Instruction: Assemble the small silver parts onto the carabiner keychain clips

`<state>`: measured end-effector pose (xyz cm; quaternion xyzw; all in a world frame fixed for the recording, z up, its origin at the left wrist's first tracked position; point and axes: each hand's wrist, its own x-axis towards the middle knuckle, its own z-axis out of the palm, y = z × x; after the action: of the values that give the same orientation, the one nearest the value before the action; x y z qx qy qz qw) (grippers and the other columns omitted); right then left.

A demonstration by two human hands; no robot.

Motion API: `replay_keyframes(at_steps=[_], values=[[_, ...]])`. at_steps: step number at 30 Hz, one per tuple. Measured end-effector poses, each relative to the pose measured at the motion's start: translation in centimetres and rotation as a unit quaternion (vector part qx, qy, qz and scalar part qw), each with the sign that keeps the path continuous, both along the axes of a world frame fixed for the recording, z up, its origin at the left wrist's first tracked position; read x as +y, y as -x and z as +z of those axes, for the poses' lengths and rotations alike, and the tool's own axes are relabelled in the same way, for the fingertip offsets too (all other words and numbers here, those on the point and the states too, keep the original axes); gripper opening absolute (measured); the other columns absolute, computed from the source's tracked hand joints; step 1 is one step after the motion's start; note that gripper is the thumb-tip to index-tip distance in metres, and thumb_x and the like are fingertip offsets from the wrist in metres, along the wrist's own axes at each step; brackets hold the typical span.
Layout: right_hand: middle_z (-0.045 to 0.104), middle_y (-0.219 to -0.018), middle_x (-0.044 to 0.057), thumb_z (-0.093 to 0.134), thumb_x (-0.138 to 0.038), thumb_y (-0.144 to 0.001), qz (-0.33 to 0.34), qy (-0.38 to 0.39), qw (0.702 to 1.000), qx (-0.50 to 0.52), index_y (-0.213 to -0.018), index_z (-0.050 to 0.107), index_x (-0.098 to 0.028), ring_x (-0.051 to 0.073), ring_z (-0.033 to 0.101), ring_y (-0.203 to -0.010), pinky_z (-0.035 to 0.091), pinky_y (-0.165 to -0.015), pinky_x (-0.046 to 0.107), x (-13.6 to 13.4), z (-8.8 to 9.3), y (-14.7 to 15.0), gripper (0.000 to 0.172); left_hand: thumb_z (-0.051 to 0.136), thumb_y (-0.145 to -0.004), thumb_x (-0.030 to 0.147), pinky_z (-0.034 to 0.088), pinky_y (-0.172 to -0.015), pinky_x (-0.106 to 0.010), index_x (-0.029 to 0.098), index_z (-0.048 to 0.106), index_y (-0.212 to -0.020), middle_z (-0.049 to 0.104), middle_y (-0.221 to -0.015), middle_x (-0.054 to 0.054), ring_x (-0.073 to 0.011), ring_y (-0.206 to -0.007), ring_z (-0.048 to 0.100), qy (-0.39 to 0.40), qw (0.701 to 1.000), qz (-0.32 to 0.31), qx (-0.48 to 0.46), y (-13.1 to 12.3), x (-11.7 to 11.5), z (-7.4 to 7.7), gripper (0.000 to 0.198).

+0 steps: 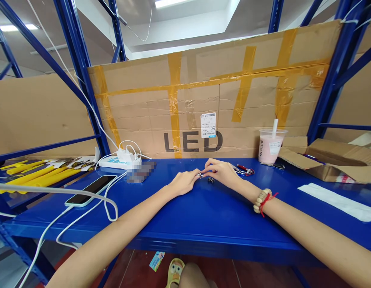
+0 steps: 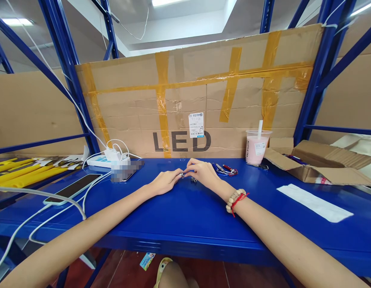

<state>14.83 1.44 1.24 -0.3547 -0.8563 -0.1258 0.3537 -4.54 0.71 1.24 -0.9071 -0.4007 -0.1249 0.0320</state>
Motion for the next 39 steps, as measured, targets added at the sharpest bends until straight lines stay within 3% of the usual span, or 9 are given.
replay_keyframes(at_steps=[18,25,33,39], values=[[0.062,-0.078,0.002,0.062,-0.043,-0.074,0.027,0.122,0.987,0.100,-0.071,0.070,-0.019,0.007,0.048,-0.053,0.036,-0.049,0.021,1.1,-0.9,-0.2,0.025,0.023,-0.095,0.034,0.045,-0.066,-0.027,0.024,0.045,-0.107,0.065,-0.099,-0.002,-0.0206,-0.087,0.063,-0.010,1.000,-0.002,-0.019,0.0,-0.1,0.1,0.027],[0.060,-0.081,0.005,0.064,-0.053,-0.065,0.077,0.285,0.925,0.239,-0.066,0.065,-0.012,0.006,0.048,-0.040,0.040,-0.041,0.023,0.4,-0.9,0.7,0.041,0.025,-0.095,0.032,0.044,-0.071,-0.025,0.025,0.044,-0.108,0.064,-0.099,-0.001,-0.0180,-0.089,0.061,-0.016,0.998,-0.025,-0.056,0.2,0.2,0.1,0.025],[0.051,-0.046,-0.002,0.066,-0.052,-0.062,0.050,0.333,0.897,0.286,-0.068,0.063,-0.013,0.008,0.045,-0.038,0.033,-0.038,0.021,0.1,-0.6,1.0,0.040,0.026,-0.095,0.031,0.045,-0.076,-0.026,0.024,0.045,-0.111,0.063,-0.104,-0.002,-0.0176,-0.092,0.060,-0.014,0.995,-0.042,-0.088,0.2,0.2,0.2,0.026],[0.049,-0.042,-0.005,0.070,-0.051,-0.058,0.063,0.349,0.881,0.313,-0.070,0.063,-0.013,0.007,0.043,-0.037,0.033,-0.038,0.020,-0.1,-0.4,1.1,0.040,0.029,-0.094,0.028,0.039,-0.092,-0.029,0.023,0.047,-0.114,0.057,-0.116,-0.002,-0.0168,-0.105,0.052,-0.047,0.989,-0.073,-0.123,0.4,1.1,-0.4,0.027]])
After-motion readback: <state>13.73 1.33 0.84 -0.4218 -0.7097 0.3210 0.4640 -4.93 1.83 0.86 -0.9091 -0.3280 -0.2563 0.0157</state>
